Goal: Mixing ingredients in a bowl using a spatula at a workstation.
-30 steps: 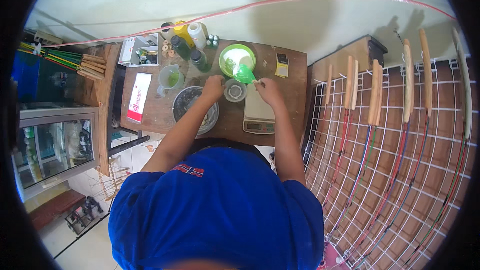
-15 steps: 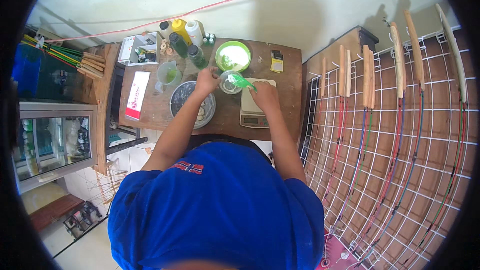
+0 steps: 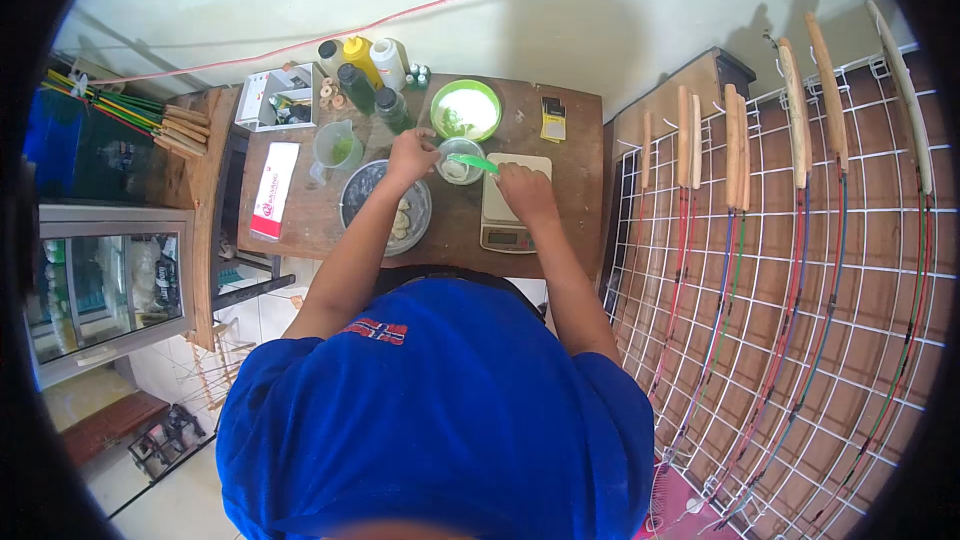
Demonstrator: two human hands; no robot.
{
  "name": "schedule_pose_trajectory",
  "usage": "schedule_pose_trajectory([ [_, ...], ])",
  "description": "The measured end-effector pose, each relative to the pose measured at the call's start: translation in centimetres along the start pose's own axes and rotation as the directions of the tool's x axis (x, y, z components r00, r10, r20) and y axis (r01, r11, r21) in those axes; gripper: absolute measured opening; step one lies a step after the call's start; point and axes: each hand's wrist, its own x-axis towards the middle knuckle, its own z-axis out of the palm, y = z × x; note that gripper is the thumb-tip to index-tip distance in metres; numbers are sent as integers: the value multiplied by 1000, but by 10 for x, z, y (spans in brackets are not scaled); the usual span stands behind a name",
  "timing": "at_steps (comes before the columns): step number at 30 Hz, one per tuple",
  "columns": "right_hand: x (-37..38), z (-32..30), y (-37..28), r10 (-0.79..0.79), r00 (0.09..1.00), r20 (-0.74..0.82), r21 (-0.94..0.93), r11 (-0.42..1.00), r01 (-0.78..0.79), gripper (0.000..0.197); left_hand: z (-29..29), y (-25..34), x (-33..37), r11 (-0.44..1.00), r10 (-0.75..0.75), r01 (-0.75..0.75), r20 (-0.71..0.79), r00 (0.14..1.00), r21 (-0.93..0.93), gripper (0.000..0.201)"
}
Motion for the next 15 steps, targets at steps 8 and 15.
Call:
schedule_pose_trajectory([
  [8, 9, 8, 8, 222, 975, -32, 251, 946, -207, 21, -3, -1, 5, 999, -14, 14, -5, 1000, -32, 47],
  [15, 58, 23, 31, 515, 820, 252, 513, 647, -564, 31, -11, -15, 0, 996, 57, -60, -55, 997, -59, 45],
])
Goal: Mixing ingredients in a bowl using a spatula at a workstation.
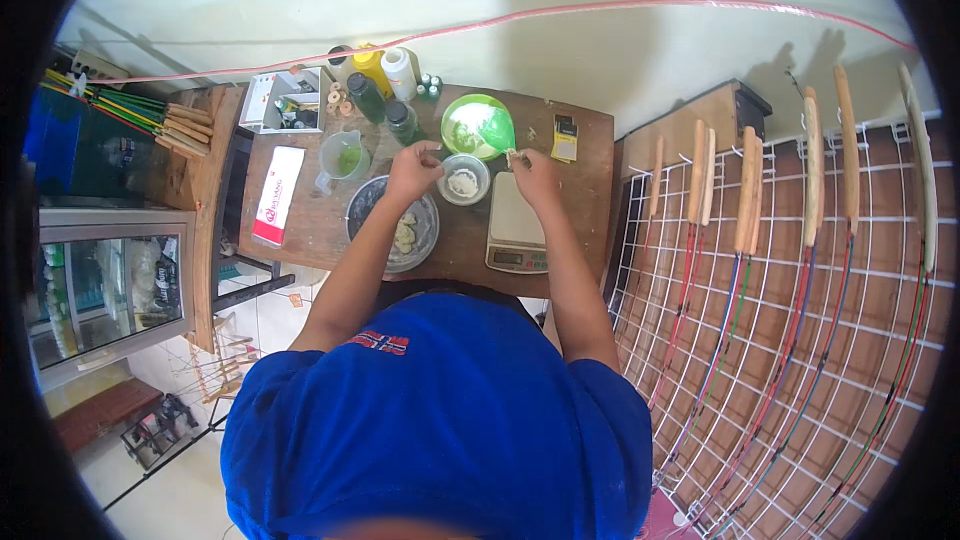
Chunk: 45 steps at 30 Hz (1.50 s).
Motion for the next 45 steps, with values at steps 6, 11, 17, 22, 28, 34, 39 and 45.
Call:
schedule_pose_trajectory([
  [6, 26, 15, -22, -35, 997, 65, 26, 999, 33, 35, -15, -2, -6, 997, 47, -49, -49, 998, -53, 45],
  [11, 8, 15, -36, 18, 986, 168, 160, 986, -45, 34, -57, 10, -31, 948, -45, 21, -67, 997, -318, 38],
  [17, -23, 11, -59, -82, 962, 260, 176, 984, 36, 31, -102, -20, -62, 921, -66, 3, -148, 987, -390, 38],
  [22, -55, 25, -78, -36, 970, 241, 216, 976, -17, 28, -114, -43, -94, 938, -65, 8, -154, 986, -348, 40],
  [28, -88, 48, -80, 39, 986, 161, 264, 961, -81, 26, -102, -42, -125, 985, 168, -173, -231, 958, -1, 44],
  [34, -107, 61, -76, 67, 988, 142, 233, 967, -99, 29, -88, -72, -134, 817, 553, -487, -182, 813, 309, 40],
  [39, -115, 69, -57, 74, 994, 77, 280, 955, -92, 29, -87, -80, -141, 702, 671, -612, -51, 739, 364, 35],
  [45, -122, 67, -65, 73, 995, 61, 306, 948, -89, 28, -90, -84, -150, 534, 789, -733, 62, 611, 421, 24],
])
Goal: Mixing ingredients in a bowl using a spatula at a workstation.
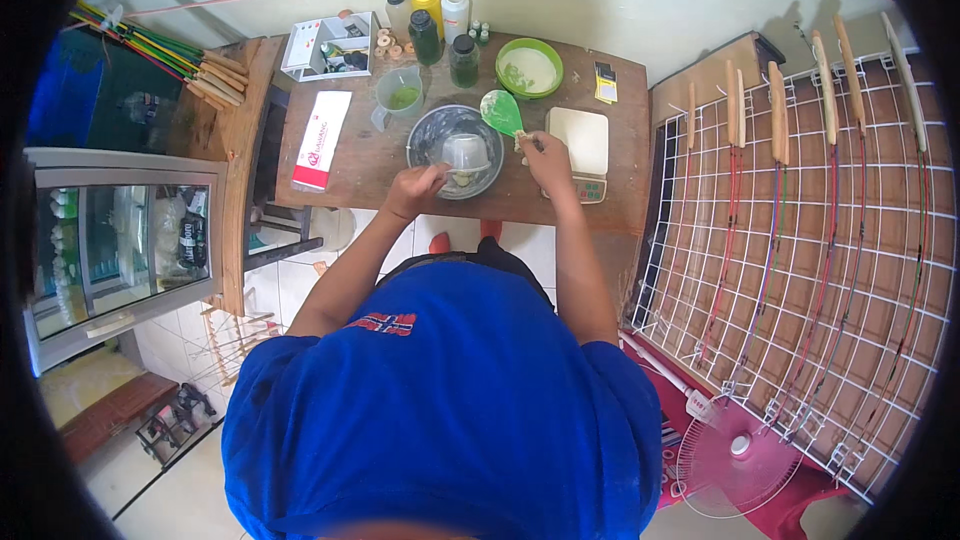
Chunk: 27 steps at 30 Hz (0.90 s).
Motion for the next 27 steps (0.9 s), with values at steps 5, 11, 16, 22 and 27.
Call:
schedule_pose_trajectory([
  [5, -6, 1, -18, 4, 1000, 7, 24, 1000, -4, 28, -5, 9, 1, 995, 68, -68, 4, 998, 77, 13],
  [11, 5, 0, -6, -21, 1000, 22, 8, 1000, 21, 30, -6, 10, 1, 991, 109, -104, -52, 993, 90, 12],
  [16, 6, 2, -12, -30, 999, 34, 4, 1000, 30, 30, -8, 9, -5, 987, 104, -100, -31, 994, 126, 10],
  [22, 4, 5, -21, -27, 999, 47, -20, 999, 28, 30, -10, 9, -11, 984, 118, -105, -83, 990, 145, 6],
  [27, 6, 5, -18, -64, 997, 35, -23, 998, 65, 31, -11, 7, -15, 989, 86, -76, -75, 993, 127, 7],
])
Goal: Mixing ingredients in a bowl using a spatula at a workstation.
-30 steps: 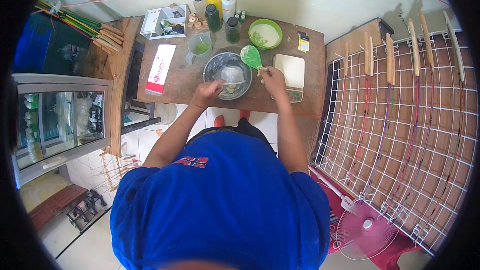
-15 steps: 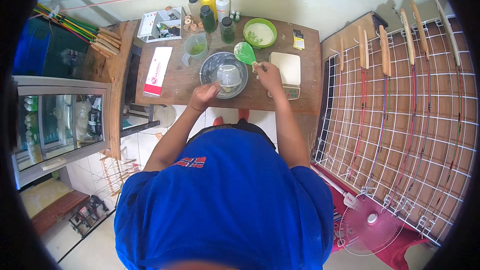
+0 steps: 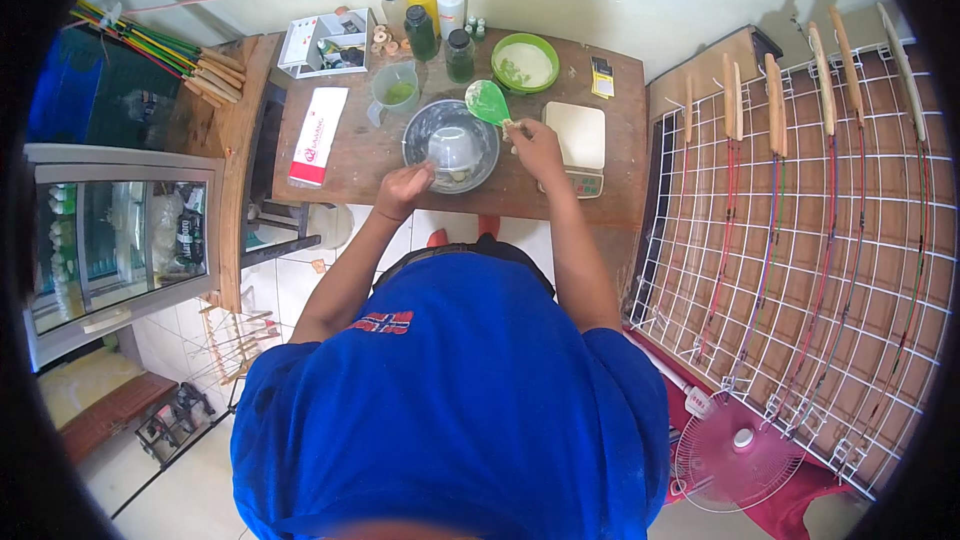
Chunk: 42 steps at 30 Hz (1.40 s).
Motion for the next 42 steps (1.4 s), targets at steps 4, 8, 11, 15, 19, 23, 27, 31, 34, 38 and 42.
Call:
schedule_pose_trajectory([
  [4, 2, -4, 7, 19, 1000, 2, 22, 1000, -19, 30, 9, 6, 8, 906, -408, 410, 46, 912, -102, 13],
  [8, -2, -13, -6, 126, 992, 6, 193, 973, -125, 26, 28, -11, 26, 417, -823, 653, 43, 567, -632, 26],
  [11, -9, -30, -17, 175, 984, -37, 315, 936, -155, 24, 26, 0, 74, 162, -874, 642, 192, 446, -750, 39],
  [15, -3, -52, 6, 141, 977, -159, 348, 934, -78, 24, 49, 7, 114, 161, -789, 698, 333, 516, -698, 43],
  [19, -2, -63, 6, 185, 948, -260, 412, 909, -64, 24, 85, 1, 132, 412, -695, 781, 393, 602, -469, 39],
  [23, 2, -68, 18, 176, 949, -260, 408, 911, -57, 24, 113, -3, 146, 574, -606, 758, 463, 647, -310, 33],
  [27, 5, -67, 25, 138, 955, -263, 339, 940, -43, 27, 136, -9, 152, 658, -597, 735, 482, 641, -163, 26],
  [31, 11, -63, 27, 238, 950, -204, 328, 930, -163, 29, 150, -16, 155, 764, -607, 640, 428, 670, 82, 14],
  [34, 15, -63, 31, 204, 960, -191, 270, 951, -149, 29, 154, -15, 161, 776, -617, 608, 403, 676, 168, 11],
  [38, 20, -59, 35, 206, 965, -165, 249, 955, -161, 29, 154, -16, 158, 774, -615, 617, 404, 677, 143, 14],
  [42, 23, -53, 29, 186, 970, -157, 244, 959, -145, 28, 136, -22, 149, 790, -572, 613, 328, 752, -27, 19],
])
